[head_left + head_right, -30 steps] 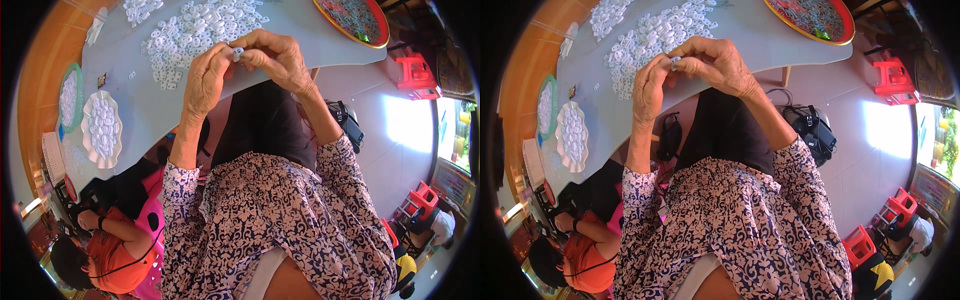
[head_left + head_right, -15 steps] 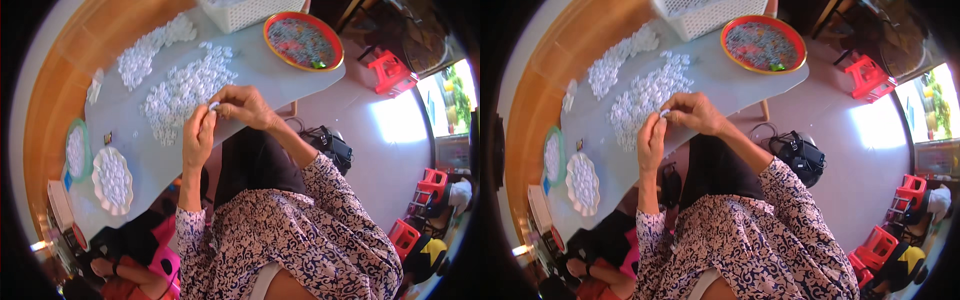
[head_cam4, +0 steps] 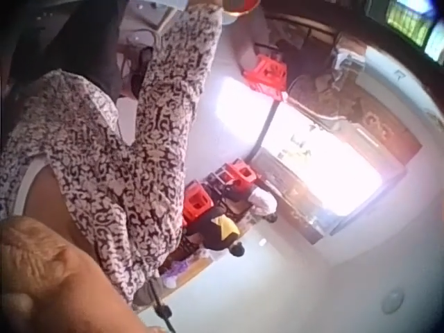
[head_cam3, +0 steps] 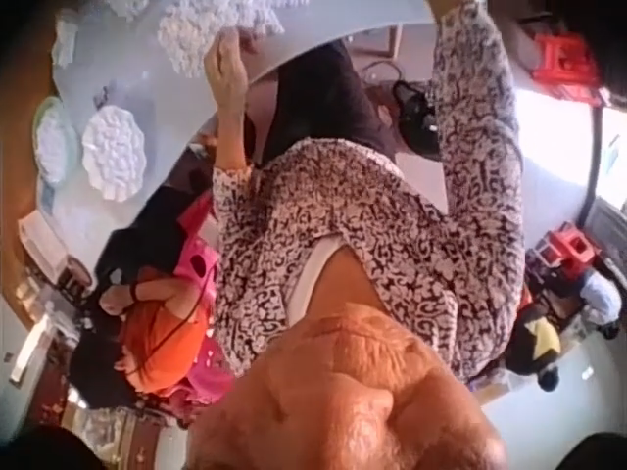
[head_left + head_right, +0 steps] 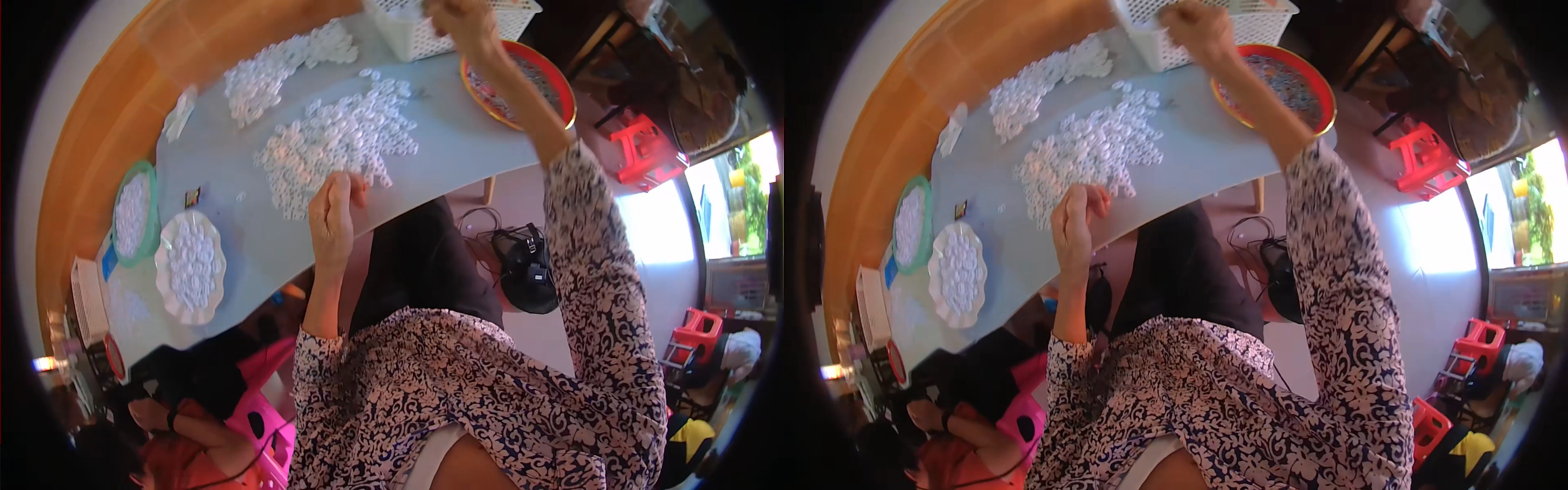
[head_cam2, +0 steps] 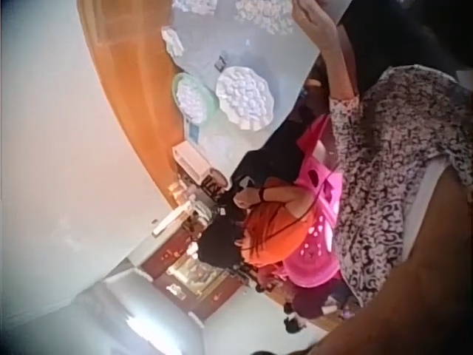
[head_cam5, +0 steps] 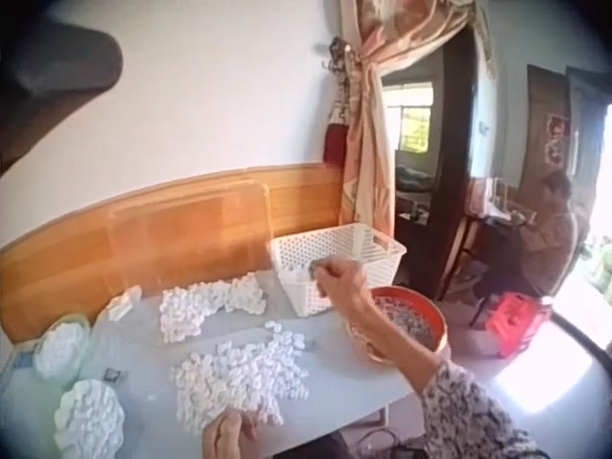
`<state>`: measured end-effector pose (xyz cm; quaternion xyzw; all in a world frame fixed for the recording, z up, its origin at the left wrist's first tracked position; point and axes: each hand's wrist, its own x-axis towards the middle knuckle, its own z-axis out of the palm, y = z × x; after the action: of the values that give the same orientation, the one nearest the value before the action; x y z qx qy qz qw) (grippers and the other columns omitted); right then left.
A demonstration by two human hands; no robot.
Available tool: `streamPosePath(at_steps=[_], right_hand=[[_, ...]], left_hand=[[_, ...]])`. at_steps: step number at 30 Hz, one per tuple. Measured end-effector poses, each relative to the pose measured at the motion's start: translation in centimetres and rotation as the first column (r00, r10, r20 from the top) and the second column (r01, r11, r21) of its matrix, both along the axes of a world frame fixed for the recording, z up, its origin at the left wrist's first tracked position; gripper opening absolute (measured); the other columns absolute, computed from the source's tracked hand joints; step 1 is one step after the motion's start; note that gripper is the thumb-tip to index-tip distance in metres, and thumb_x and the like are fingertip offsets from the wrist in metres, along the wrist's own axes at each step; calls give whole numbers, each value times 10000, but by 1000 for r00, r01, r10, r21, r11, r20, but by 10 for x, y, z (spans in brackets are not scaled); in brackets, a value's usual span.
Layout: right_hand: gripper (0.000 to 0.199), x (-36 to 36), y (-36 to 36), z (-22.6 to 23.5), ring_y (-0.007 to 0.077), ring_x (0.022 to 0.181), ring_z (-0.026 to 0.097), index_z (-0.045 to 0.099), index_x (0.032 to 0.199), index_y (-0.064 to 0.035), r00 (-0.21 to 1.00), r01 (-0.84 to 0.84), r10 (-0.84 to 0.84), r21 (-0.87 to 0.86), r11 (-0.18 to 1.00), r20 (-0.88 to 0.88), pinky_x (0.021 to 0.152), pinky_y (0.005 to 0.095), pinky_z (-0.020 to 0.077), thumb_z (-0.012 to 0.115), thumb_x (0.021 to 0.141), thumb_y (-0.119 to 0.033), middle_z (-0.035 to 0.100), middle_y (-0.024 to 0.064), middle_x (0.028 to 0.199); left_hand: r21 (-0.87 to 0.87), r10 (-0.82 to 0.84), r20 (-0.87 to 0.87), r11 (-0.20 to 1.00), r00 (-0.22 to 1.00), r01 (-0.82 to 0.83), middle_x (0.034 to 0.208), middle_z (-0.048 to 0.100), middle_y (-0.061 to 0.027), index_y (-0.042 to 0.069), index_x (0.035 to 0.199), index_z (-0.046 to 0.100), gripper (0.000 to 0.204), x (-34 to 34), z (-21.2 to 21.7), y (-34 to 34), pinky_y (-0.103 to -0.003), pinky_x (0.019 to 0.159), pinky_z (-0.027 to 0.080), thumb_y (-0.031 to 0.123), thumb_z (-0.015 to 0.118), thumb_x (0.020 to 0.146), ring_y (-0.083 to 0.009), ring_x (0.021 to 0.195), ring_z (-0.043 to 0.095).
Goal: Assembling small white plastic components together by hand on a table.
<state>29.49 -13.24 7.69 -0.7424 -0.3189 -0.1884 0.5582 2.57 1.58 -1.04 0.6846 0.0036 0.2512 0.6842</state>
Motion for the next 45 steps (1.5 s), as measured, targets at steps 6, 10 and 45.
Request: streamPosePath(at_steps=[6,10,45], right_hand=[[118,-39,49,-32,128,579,590,681,867,-48,967,-20,64,-181,983,246,558,268,482,626,806,-132,648,80,692],[101,-70,81,-55,184,614,607,677,869,-36,941,-264,320,-356,896,110,604,292,493,610,804,-75,654,97,734],[182,-141,52,-36,63,675,565,631,1017,6,674,-660,568,-40,750,-473,624,227,480,634,866,-96,645,30,757]], left_hand=[[-97,6,-40,995,999,-10,684,504,-28,27,707,491,383,-7,-8,15,-241,674,381,249,364,991,-108,693,464],[-155,-7,-55,988,998,-2,703,521,-50,23,713,508,394,-5,-7,11,-220,626,342,264,352,982,-107,708,486],[-59,138,-151,987,979,-148,726,590,-35,-16,897,597,240,4,18,12,-230,591,446,220,559,910,-92,647,537]])
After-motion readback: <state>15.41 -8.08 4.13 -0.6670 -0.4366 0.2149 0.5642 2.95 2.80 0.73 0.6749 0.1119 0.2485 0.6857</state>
